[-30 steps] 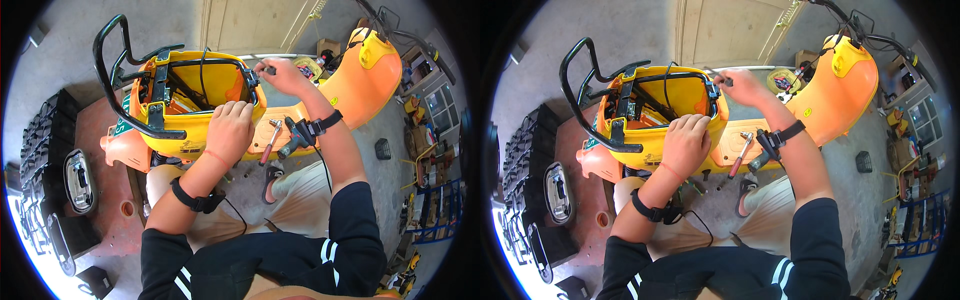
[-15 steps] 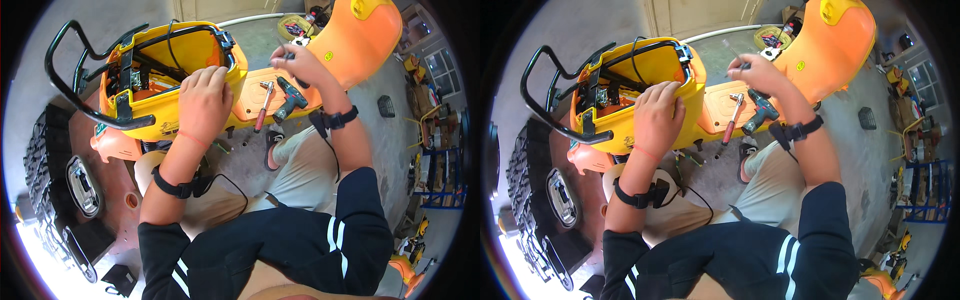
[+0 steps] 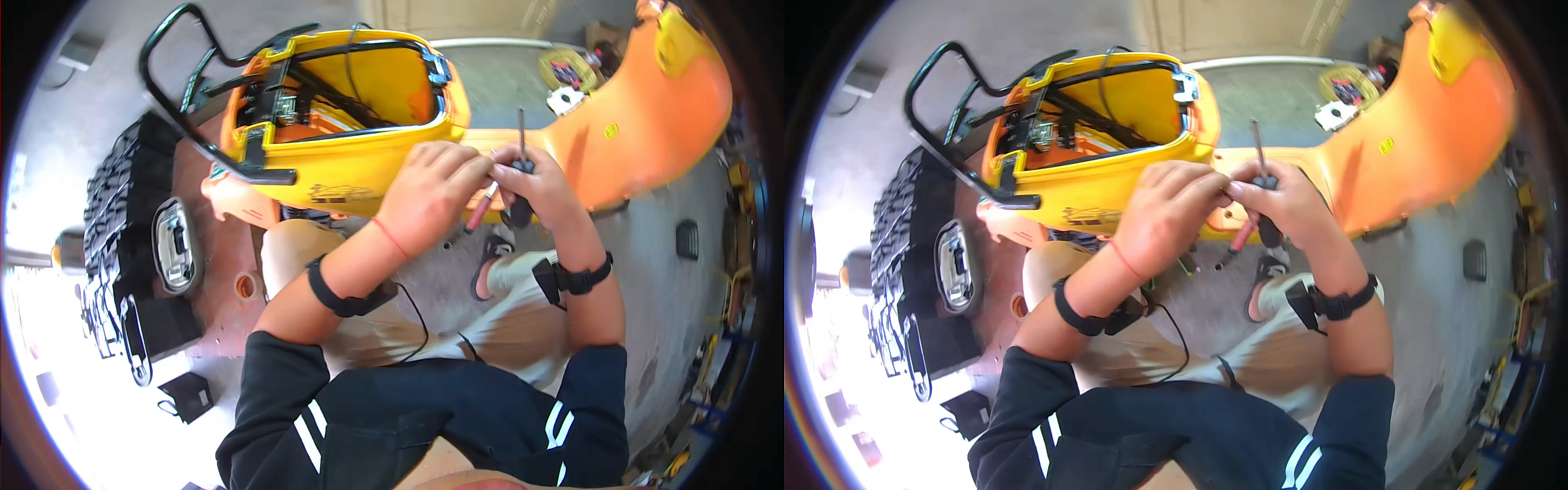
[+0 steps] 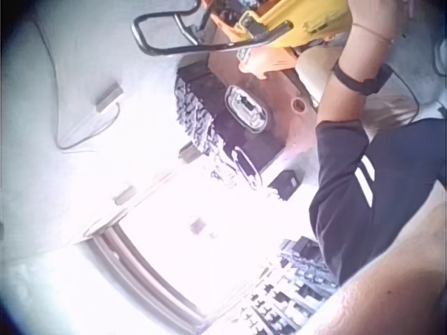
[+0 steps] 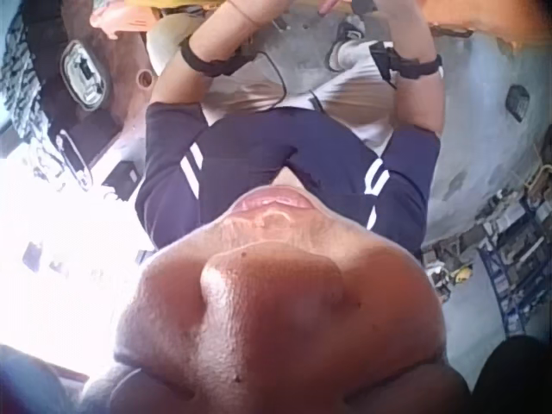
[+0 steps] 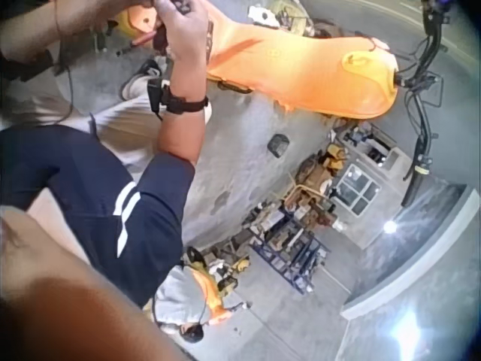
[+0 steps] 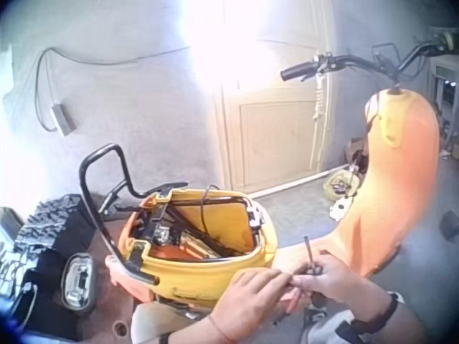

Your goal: Using a screwdriver, ratchet, and electric drill to disassemble and repair components inside a yellow scooter.

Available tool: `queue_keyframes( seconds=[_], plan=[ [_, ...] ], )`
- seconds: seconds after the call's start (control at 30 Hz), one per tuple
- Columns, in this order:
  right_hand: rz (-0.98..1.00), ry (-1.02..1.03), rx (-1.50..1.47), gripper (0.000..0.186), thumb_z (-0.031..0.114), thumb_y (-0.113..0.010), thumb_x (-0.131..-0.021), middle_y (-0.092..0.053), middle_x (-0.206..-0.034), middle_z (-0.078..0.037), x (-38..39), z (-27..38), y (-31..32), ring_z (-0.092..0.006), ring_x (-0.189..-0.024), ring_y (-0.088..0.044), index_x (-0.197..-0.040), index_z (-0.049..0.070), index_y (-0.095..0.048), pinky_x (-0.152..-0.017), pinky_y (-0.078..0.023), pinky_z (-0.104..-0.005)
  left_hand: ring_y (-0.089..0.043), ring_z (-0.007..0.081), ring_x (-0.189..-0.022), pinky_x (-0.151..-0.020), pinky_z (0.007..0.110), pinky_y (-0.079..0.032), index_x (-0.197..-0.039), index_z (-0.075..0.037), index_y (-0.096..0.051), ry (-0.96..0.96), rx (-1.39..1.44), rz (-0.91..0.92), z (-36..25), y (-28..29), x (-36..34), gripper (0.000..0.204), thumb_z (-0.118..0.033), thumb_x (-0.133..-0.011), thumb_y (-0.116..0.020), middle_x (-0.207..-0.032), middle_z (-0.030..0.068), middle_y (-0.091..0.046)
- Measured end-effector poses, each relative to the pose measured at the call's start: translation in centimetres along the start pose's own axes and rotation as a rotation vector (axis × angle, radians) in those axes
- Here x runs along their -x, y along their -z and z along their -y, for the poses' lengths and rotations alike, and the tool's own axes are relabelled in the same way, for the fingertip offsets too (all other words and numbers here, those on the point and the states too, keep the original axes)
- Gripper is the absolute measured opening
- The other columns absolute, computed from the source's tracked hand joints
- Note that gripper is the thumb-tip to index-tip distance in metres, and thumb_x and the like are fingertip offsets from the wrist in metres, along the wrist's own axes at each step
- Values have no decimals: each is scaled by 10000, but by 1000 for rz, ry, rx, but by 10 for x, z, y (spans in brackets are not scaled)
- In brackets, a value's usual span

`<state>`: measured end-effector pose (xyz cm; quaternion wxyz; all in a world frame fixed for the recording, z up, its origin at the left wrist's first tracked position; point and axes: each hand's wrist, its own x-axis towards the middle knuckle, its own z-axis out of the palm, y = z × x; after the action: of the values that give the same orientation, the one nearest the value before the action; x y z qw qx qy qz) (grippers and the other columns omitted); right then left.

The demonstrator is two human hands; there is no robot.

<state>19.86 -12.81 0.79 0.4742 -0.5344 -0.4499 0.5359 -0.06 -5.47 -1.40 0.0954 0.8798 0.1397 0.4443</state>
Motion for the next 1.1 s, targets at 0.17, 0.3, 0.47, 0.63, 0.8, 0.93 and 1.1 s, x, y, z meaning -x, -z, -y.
queue_keyframes(
  seconds=[0.17, 0.3, 0.47, 0.63, 0.8, 0.93, 1.1],
  plan=[
    [15, -28, 17, 214, 202, -712, -934, -679, -845, -33, 8, -10, 25, -64, -658, -555, -1054, 27, -681, -599, -465, -223, -667, 246, -879, -799, 363, -501, -1010, -92, -716, -33, -5, 52, 2, -18, -6, 214, -100, -801, -761, -942, 52, -704],
    [-234, -70, -107, 326, 216, -701, -931, -648, -824, -26, -5, -36, 71, -76, -667, -552, -1161, -8, -642, -601, -476, -247, -663, 265, -861, -776, 363, -509, -978, -66, -721, 23, -30, 47, -4, -35, -14, 147, -115, -844, -756, -927, 66, -702],
    [-539, -465, -236, 183, 103, -614, -877, -630, -825, -68, -21, -94, 138, -164, -679, -590, -1026, -2, -631, -595, -532, -336, -659, 265, -853, -771, 364, -510, -982, -70, -721, 3, -28, 30, -4, -48, -24, 127, -116, -866, -744, -932, 63, -701],
    [-574, -642, 146, 157, 29, -684, -831, -607, -804, -85, -22, -149, 139, -205, -707, -651, -969, 0, -616, -627, -576, -383, -661, 265, -854, -777, 362, -515, -969, -70, -723, 13, -6, 10, -3, -55, -32, 115, -116, -867, -746, -937, 65, -701],
    [-523, -627, 398, 358, 144, -784, -805, -656, -962, -129, -41, -169, 119, -225, -784, -670, -1069, -35, -621, -685, -569, -394, -664, 271, -848, -772, 365, -520, -952, -59, -723, 13, 9, -33, 1, -46, -33, 103, -111, -866, -746, -923, 75, -703],
    [-658, -650, 743, 626, 254, -837, -764, -688, -1126, -233, -60, -185, 105, -302, -971, -714, -1224, -81, -576, -799, -569, -389, -666, 281, -838, -757, 370, -519, -945, -50, -723, 45, 45, -60, 7, -38, -33, 101, -107, -865, -747, -911, 86, -705],
    [-653, -541, 947, 584, 240, -811, -762, -687, -1116, -274, -69, -207, 90, -417, -1067, -673, -1197, -55, -557, -928, -531, -456, -664, 275, -818, -747, 369, -521, -946, -64, -726, 37, 44, -93, 11, -30, -35, 98, -109, -862, -749, -905, 79, -700]
  ],
)
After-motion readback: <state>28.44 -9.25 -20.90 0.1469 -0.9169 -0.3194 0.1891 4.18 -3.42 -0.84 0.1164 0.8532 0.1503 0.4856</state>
